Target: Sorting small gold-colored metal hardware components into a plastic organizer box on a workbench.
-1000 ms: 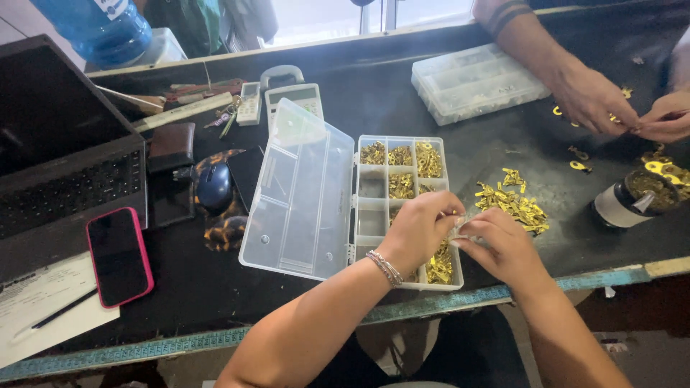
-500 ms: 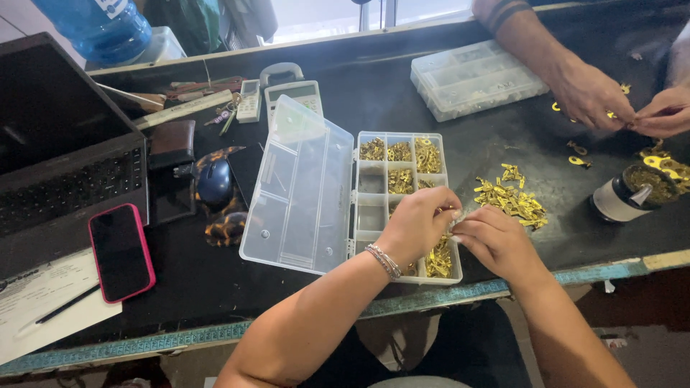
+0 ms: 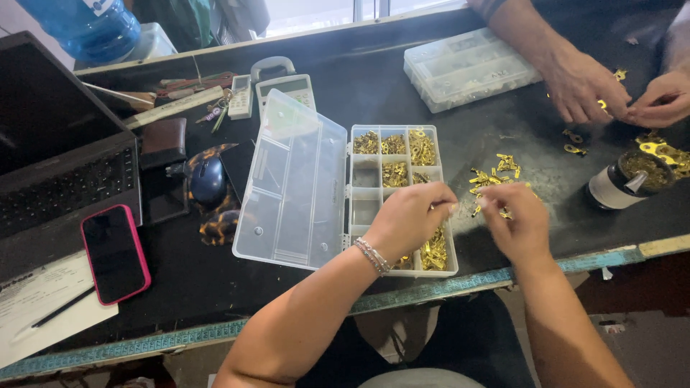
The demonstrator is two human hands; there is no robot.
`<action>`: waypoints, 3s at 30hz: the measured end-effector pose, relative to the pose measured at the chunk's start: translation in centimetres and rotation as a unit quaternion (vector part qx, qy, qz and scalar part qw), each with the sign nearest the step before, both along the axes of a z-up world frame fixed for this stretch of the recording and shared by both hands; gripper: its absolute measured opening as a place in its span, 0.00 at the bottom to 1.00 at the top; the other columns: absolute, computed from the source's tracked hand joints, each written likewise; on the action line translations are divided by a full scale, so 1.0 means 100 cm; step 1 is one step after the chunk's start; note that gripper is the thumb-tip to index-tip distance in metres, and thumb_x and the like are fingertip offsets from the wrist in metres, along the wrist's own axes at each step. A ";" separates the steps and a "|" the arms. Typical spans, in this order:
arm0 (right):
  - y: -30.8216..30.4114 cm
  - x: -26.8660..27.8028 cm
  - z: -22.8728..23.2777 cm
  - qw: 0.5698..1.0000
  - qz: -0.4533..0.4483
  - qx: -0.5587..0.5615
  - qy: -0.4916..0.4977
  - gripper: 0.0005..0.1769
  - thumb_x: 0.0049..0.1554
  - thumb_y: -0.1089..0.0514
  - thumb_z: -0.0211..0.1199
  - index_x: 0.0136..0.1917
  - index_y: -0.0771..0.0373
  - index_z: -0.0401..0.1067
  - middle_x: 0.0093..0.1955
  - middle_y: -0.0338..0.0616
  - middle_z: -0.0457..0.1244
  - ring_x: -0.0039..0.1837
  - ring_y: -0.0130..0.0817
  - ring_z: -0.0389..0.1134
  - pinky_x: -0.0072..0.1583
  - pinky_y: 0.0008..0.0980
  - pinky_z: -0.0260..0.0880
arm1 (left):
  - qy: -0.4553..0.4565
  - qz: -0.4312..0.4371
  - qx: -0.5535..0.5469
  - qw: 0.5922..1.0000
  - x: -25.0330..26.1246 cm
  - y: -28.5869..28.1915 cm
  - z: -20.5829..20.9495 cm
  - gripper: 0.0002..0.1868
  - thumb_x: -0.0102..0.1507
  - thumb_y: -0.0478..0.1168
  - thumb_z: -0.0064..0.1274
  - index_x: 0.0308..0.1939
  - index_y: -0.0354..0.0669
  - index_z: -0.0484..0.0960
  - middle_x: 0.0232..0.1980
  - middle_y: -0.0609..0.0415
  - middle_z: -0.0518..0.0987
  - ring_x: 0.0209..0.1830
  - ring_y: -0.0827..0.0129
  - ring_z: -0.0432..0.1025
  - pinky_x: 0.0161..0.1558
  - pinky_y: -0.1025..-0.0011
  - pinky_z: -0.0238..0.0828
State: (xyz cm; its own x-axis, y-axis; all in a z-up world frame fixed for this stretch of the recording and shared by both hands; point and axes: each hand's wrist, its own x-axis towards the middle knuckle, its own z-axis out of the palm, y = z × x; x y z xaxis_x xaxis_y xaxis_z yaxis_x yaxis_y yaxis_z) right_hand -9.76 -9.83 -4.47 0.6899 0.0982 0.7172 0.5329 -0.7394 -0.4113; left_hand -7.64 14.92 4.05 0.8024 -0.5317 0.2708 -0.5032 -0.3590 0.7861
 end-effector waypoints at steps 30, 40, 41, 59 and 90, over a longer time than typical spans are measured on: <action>-0.043 0.015 -0.015 0.982 -0.129 -0.055 0.128 0.08 0.56 0.53 0.75 0.50 0.43 0.81 0.52 0.42 0.68 0.57 0.49 0.69 0.63 0.46 0.67 | -0.382 0.159 0.259 0.873 0.004 -0.020 -0.053 0.07 0.57 0.37 0.59 0.28 0.52 0.76 0.32 0.60 0.73 0.27 0.63 0.77 0.31 0.69 0.75; 0.000 -0.009 0.021 0.997 0.014 -0.004 0.073 0.10 0.57 0.64 0.71 0.52 0.52 0.81 0.51 0.46 0.71 0.56 0.53 0.71 0.60 0.50 0.69 | -0.360 0.168 0.208 0.894 0.003 -0.015 -0.048 0.06 0.60 0.39 0.56 0.30 0.53 0.75 0.31 0.61 0.72 0.27 0.62 0.77 0.29 0.69 0.71; 0.007 -0.011 0.023 0.997 0.056 -0.002 0.053 0.09 0.56 0.64 0.72 0.50 0.54 0.81 0.48 0.44 0.72 0.53 0.51 0.72 0.58 0.48 0.70 | -0.361 0.168 0.205 0.894 0.004 -0.016 -0.049 0.05 0.61 0.40 0.56 0.31 0.53 0.76 0.31 0.62 0.72 0.28 0.63 0.77 0.30 0.69 0.72; 0.039 -0.022 0.020 0.990 0.122 0.074 0.005 0.07 0.54 0.62 0.75 0.46 0.60 0.81 0.40 0.42 0.71 0.43 0.47 0.73 0.48 0.43 0.73 | -0.176 0.026 0.071 0.981 -0.015 0.000 0.004 0.13 0.67 0.49 0.49 0.43 0.44 0.81 0.32 0.48 0.81 0.36 0.48 0.80 0.38 0.57 0.77; 0.011 -0.014 -0.023 0.824 0.232 0.447 0.259 0.05 0.58 0.69 0.64 0.50 0.70 0.74 0.34 0.48 0.67 0.36 0.31 0.71 0.38 0.18 0.65 | -0.022 -0.079 -0.063 0.995 -0.006 -0.013 -0.015 0.06 0.65 0.44 0.57 0.44 0.51 0.81 0.36 0.48 0.83 0.43 0.50 0.79 0.46 0.58 0.78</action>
